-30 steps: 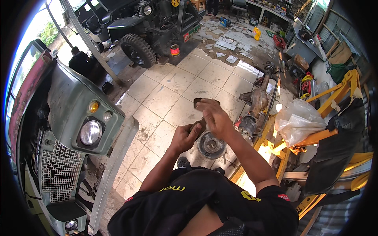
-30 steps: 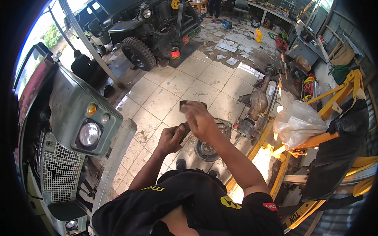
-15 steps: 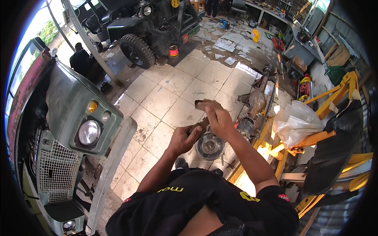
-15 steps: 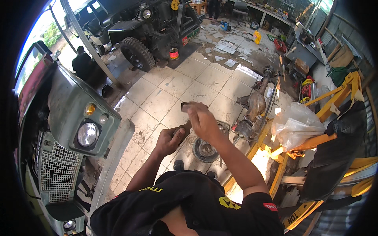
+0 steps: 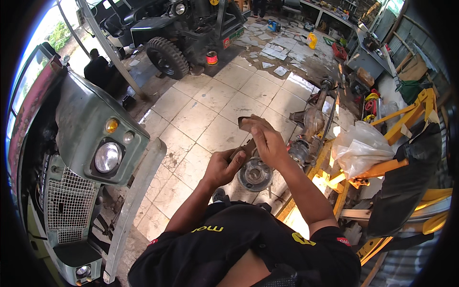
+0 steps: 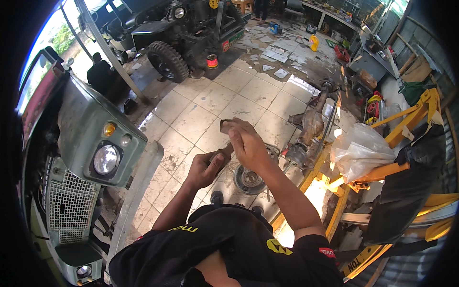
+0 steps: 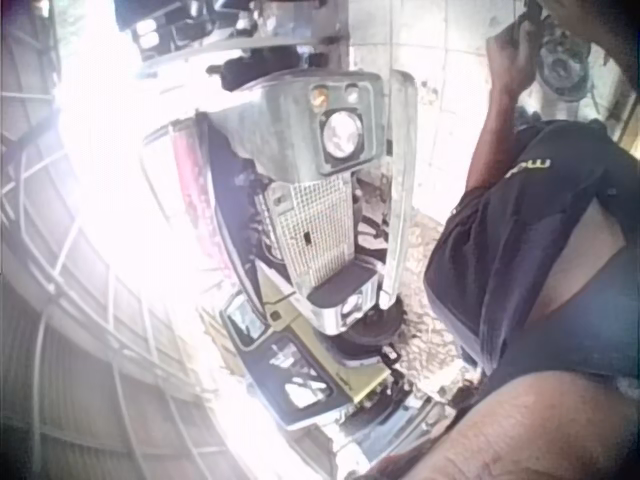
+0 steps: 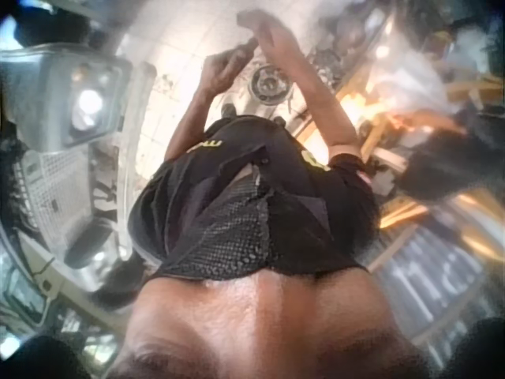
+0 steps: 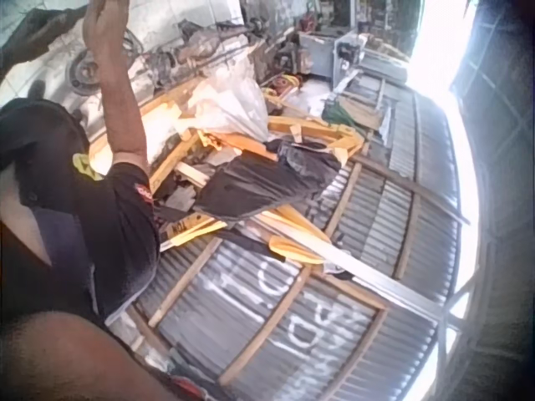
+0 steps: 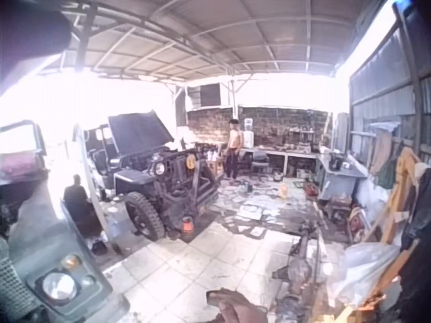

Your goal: The person scrubs a curved brake shoe with a small abrasive block, then places it on a brake drum and continues scrubbing the drum surface. The person handles the brake shoe and drum by hand while seated on the floor.

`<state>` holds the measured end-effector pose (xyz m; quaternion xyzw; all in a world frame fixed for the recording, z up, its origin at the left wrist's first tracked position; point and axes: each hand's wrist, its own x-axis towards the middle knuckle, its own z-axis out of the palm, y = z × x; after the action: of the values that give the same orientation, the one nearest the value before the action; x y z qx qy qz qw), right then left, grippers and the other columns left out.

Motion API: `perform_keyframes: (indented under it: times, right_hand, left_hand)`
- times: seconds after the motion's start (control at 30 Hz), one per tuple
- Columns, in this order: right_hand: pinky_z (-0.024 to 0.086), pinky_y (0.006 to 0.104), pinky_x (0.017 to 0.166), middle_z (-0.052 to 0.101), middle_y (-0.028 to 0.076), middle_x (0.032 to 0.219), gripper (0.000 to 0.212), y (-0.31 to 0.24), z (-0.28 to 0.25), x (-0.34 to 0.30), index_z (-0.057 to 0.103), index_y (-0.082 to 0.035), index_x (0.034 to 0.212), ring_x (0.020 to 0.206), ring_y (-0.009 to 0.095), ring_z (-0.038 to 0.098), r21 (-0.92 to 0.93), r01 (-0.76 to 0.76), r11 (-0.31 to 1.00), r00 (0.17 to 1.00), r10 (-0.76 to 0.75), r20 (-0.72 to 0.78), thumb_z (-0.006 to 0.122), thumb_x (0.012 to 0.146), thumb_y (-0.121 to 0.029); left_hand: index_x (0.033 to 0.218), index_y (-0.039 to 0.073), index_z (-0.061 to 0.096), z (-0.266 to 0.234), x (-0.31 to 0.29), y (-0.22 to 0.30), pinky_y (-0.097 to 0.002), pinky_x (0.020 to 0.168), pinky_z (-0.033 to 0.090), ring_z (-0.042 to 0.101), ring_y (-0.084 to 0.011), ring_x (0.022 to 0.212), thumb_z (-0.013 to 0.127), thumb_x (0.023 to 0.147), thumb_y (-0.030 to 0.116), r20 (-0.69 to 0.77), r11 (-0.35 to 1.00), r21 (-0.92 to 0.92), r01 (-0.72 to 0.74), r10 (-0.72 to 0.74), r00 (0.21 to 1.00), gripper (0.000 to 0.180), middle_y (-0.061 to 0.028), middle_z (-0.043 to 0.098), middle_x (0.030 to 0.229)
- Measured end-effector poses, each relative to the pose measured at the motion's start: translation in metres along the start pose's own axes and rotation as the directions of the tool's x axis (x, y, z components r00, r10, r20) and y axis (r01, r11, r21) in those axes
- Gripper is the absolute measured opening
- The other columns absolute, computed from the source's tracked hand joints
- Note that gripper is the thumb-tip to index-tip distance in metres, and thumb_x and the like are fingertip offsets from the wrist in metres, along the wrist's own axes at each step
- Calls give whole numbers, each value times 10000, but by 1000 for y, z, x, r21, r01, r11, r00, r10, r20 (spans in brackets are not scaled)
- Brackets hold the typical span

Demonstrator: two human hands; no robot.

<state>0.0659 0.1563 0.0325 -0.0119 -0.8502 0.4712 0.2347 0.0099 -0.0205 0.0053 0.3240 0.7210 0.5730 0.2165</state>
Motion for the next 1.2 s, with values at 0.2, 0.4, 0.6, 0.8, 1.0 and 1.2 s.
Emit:
perform_keyframes:
  times: [0.2,0.4,0.6,0.8,1.0,1.2]
  right_hand:
    - [326,474,1112,648,128,1207,375,-3,-1,9,660,-47,1115,1252,336,518,-201,152,968,988,-142,62,402,1041,-308]
    - [360,444,1084,655,128,1201,358,-12,6,9,666,-38,1119,1229,345,533,-320,297,900,955,-269,128,405,1044,-272]
    - [346,473,1093,654,136,1185,352,-3,10,4,658,-41,1122,1226,349,532,-222,193,956,981,-188,46,404,1038,-270]
    - [369,420,1083,656,135,1200,448,-2,10,-4,654,-12,1159,1255,329,523,-19,-35,999,999,36,38,340,1065,-318]
    - [437,380,1022,649,134,1185,474,-5,9,-2,609,2,1209,1175,264,575,603,-338,722,918,395,43,385,1053,-386]
    - [550,322,819,651,113,1094,468,-2,-5,8,544,-31,1266,917,190,663,910,-340,236,786,603,137,410,1039,-417]
  left_hand:
    - [800,-2,615,-1,2,-4,-268,484,359,445,-72,556,508,991,496,-4,995,-88,42,-42,999,544,17,503,598]
    - [898,-59,661,-5,-1,-3,-300,568,440,523,-102,635,523,993,470,30,985,-135,103,-100,995,555,-50,612,657]
    - [929,-52,666,-4,-1,-16,-298,557,427,501,-97,622,513,992,492,30,989,-113,95,-92,995,569,-30,578,636]
    - [846,-35,625,3,-5,-20,-255,375,354,462,-83,442,499,993,504,9,981,-182,63,-62,998,573,-10,517,584]
    - [815,-21,640,-2,-9,-15,-281,531,392,465,-78,597,495,1009,455,-1,979,-150,140,-142,990,534,0,543,608]
    - [801,-10,609,2,-1,-31,-262,484,411,472,-69,544,505,994,486,14,965,-253,68,-67,998,542,0,508,595]
